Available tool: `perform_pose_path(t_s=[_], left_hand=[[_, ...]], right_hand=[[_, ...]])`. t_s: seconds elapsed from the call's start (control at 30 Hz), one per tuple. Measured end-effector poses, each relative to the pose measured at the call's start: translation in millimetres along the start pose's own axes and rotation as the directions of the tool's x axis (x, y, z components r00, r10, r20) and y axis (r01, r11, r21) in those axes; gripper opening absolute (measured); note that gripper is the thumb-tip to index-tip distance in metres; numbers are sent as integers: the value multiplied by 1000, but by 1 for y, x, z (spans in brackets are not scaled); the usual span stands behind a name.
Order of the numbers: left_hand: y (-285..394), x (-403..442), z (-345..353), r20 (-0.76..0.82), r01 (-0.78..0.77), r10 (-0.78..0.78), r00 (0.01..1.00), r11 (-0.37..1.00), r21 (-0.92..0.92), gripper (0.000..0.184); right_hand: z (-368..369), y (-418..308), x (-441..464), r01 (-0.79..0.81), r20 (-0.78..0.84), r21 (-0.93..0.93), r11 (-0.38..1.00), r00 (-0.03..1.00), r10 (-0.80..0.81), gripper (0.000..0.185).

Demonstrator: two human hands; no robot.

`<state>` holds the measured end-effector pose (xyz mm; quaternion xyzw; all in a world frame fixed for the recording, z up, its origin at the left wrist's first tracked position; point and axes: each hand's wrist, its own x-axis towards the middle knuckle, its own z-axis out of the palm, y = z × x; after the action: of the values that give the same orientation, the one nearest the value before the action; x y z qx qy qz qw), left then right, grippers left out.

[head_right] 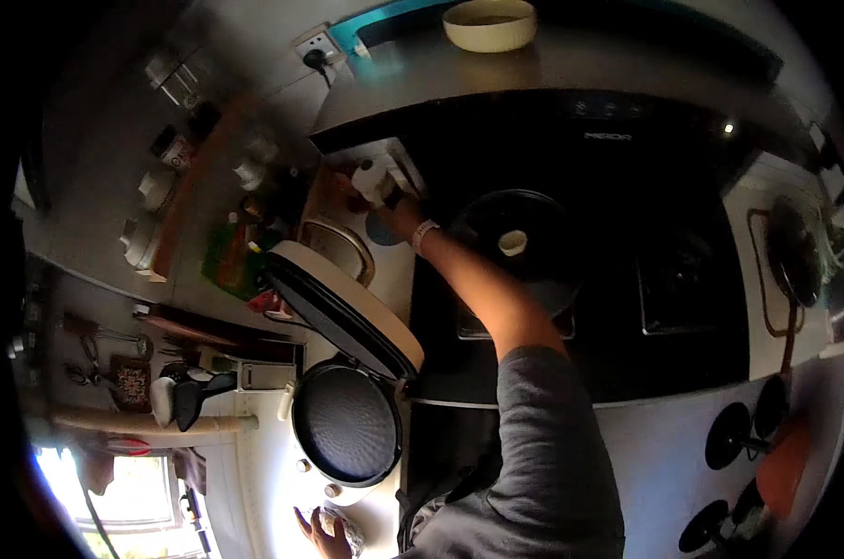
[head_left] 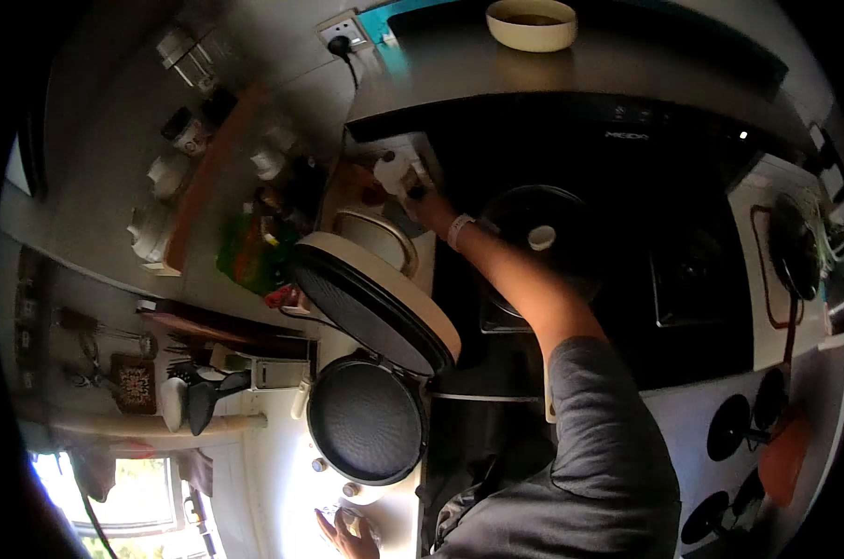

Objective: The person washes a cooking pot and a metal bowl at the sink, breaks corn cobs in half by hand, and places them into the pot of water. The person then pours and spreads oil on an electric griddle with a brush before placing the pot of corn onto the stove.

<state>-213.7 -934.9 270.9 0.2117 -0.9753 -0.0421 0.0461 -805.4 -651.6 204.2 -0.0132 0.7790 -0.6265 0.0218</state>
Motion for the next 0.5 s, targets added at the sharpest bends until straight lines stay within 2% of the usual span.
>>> perform_pose_path(t_s=[0.03, 0.07, 0.13, 0.17, 0.23, 0.3, 0.37, 0.4, 0.43, 0.47, 0.5], left_hand=[[6, 1, -2, 13, 8, -8, 1000, 1000, 11, 44], [10, 0, -4, 28, 17, -17, 999, 1000, 20, 43], [6, -6, 5, 42, 76, -73, 996, 995, -67, 43], [1, -11, 12, 28, 71, -69, 997, 994, -79, 44], [1, -20, 17, 2, 84, -85, 996, 992, -98, 45], [0, -29, 21, 42, 64, -60, 997, 991, -120, 48], [-1, -32, 26, 64, 106, -100, 993, 988, -113, 49], [1, -35, 30, 96, 133, -124, 988, 986, -97, 50], [21, -25, 12, 34, 9, -10, 999, 1000, 28, 51], [35, -19, 5, 16, 3, -4, 1000, 998, 69, 42], [21, -20, 24, 134, 125, -122, 984, 992, -20, 48]], right_hand=[[10, 7, 13, -77, 66, -6, 997, 995, 77, 50], [20, 12, 25, -67, 84, 4, 998, 994, 66, 50], [32, 18, 51, -334, 41, -95, 938, 940, 339, 56], [39, 18, 45, -167, -41, 182, 969, 983, 178, 64], [52, 36, 66, -117, -66, 210, 971, 989, 133, 67], [54, 42, 75, -70, -96, 228, 971, 991, 94, 70], [51, 44, 73, -61, -214, 492, 868, 959, 188, 67], [45, 37, 60, -61, -207, 480, 875, 962, 180, 67], [30, 20, 37, -62, -201, 466, 883, 964, 174, 67], [17, 2, 17, -58, -198, 453, 890, 966, 164, 67], [5, -9, 5, -49, -198, 437, 898, 969, 149, 67]])
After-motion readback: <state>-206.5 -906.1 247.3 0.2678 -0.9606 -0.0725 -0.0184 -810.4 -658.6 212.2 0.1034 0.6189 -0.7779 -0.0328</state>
